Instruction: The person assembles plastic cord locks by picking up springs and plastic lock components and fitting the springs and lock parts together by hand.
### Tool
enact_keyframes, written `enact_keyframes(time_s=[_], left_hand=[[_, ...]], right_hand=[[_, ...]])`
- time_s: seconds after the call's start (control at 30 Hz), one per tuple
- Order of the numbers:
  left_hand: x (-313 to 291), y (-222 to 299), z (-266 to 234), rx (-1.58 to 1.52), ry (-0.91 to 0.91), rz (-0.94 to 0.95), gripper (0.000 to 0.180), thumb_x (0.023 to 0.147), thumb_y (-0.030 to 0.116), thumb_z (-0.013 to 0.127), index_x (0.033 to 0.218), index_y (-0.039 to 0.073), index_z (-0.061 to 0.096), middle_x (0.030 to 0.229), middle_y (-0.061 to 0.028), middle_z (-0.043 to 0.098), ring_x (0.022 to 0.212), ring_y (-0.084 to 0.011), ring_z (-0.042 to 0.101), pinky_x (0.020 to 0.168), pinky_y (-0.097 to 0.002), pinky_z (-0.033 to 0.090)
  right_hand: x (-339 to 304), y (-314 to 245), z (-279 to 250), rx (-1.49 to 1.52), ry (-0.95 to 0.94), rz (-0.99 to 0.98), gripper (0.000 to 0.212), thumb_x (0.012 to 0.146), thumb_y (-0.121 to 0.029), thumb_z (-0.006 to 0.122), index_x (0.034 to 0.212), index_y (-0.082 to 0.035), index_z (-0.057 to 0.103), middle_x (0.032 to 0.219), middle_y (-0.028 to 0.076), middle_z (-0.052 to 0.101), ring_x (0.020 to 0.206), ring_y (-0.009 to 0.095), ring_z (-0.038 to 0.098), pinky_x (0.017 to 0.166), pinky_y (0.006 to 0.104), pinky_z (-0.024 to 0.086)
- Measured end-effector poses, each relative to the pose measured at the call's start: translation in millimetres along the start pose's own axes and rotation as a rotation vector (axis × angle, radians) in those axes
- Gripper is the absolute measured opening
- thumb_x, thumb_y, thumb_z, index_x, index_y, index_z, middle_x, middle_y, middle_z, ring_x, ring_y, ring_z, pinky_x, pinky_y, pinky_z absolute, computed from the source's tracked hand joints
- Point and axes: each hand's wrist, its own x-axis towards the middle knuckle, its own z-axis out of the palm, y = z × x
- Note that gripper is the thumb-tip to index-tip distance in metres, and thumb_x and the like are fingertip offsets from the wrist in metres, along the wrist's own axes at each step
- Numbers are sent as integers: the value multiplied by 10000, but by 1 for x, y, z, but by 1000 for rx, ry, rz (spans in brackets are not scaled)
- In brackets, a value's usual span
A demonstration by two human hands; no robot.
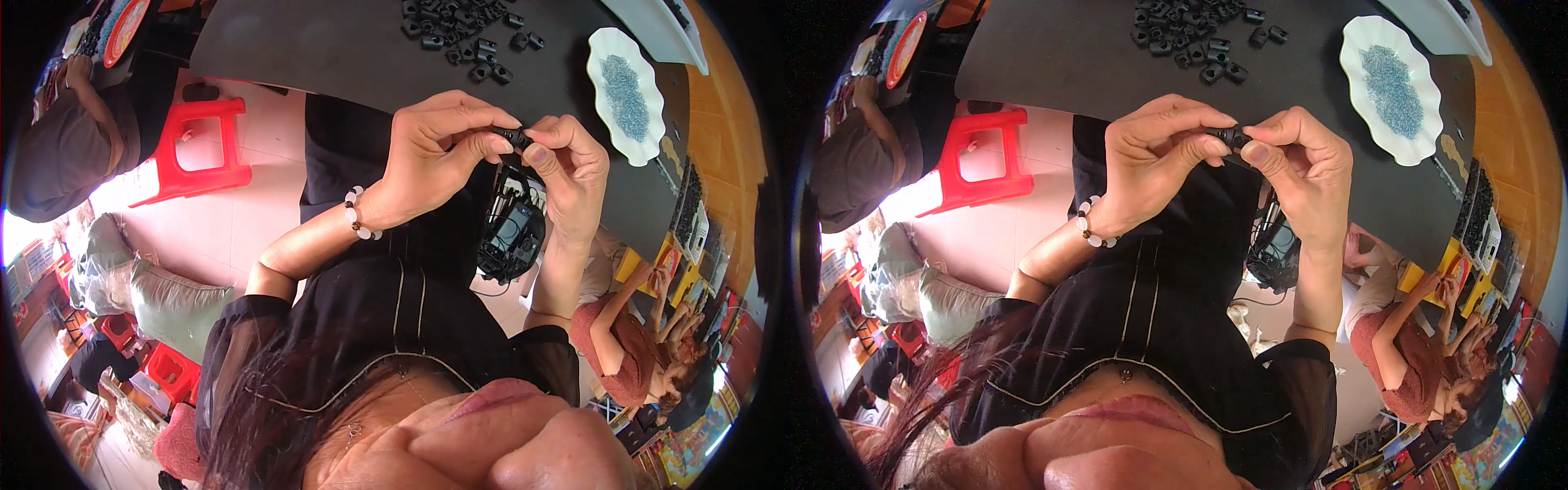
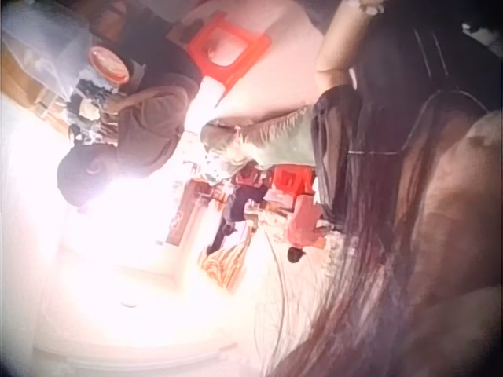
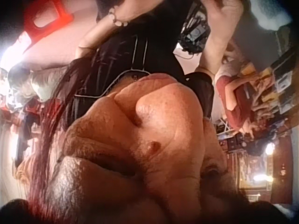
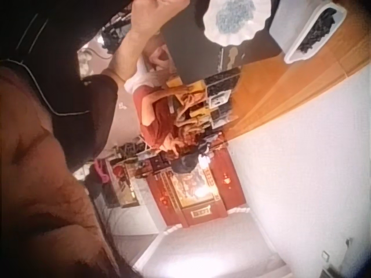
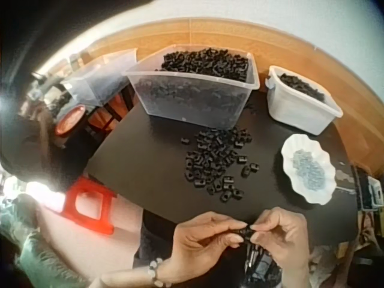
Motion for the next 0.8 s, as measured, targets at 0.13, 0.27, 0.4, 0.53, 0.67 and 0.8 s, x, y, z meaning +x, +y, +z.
enact_keyframes(time_s=[0.13, 0.27, 0.4, 0.53, 0.67, 0.8], left_hand=[[-1, 2, -5, 235, -72, 101, 192, 840, -51, 680, 1024, -7, 711, 967, -92, 650, 745, -98, 651, 658, -192, 549], [-3, 7, -2, 278, -81, 153, 204, 832, -84, 666, 1011, 1, 713, 950, -90, 650, 745, -101, 656, 642, -198, 555], [-5, 8, 2, 418, -60, 282, 237, 805, -131, 652, 990, 5, 714, 934, -98, 647, 731, -124, 659, 623, -213, 563], [-5, 3, 4, 491, -36, 362, 270, 781, -150, 657, 986, 15, 717, 916, -92, 648, 719, -137, 651, 599, -221, 560], [-3, 4, 5, 482, -14, 342, 253, 784, -122, 683, 990, 21, 720, 905, -83, 650, 735, -130, 649, 618, -222, 554], [5, 10, 8, 302, -71, 278, 256, 770, -79, 723, 998, 35, 722, 927, -74, 631, 763, -135, 641, 660, -224, 544]], right_hand=[[-1, -3, -3, -17, -43, 48, 78, 820, 17, 727, 859, 28, 660, 821, 46, 638, 725, 59, 569, 651, 183, 452], [-3, -7, -5, -30, -55, 78, 64, 818, 32, 719, 836, 25, 658, 809, 50, 640, 700, 59, 570, 623, 186, 450], [-4, -6, -5, -61, -62, 59, 61, 816, 48, 711, 820, 21, 656, 801, 48, 644, 675, 57, 568, 588, 185, 438], [-6, -6, 0, -102, -36, 27, 66, 817, 40, 713, 809, 8, 656, 790, 39, 644, 662, 53, 561, 577, 183, 429], [-4, -5, -4, -27, -47, 108, 80, 816, 16, 729, 818, 6, 650, 812, 38, 645, 670, 50, 556, 584, 180, 428], [-2, -10, -7, 158, -91, 68, 206, 818, -59, 758, 949, 17, 618, 887, 41, 637, 762, 62, 561, 663, 192, 454]])
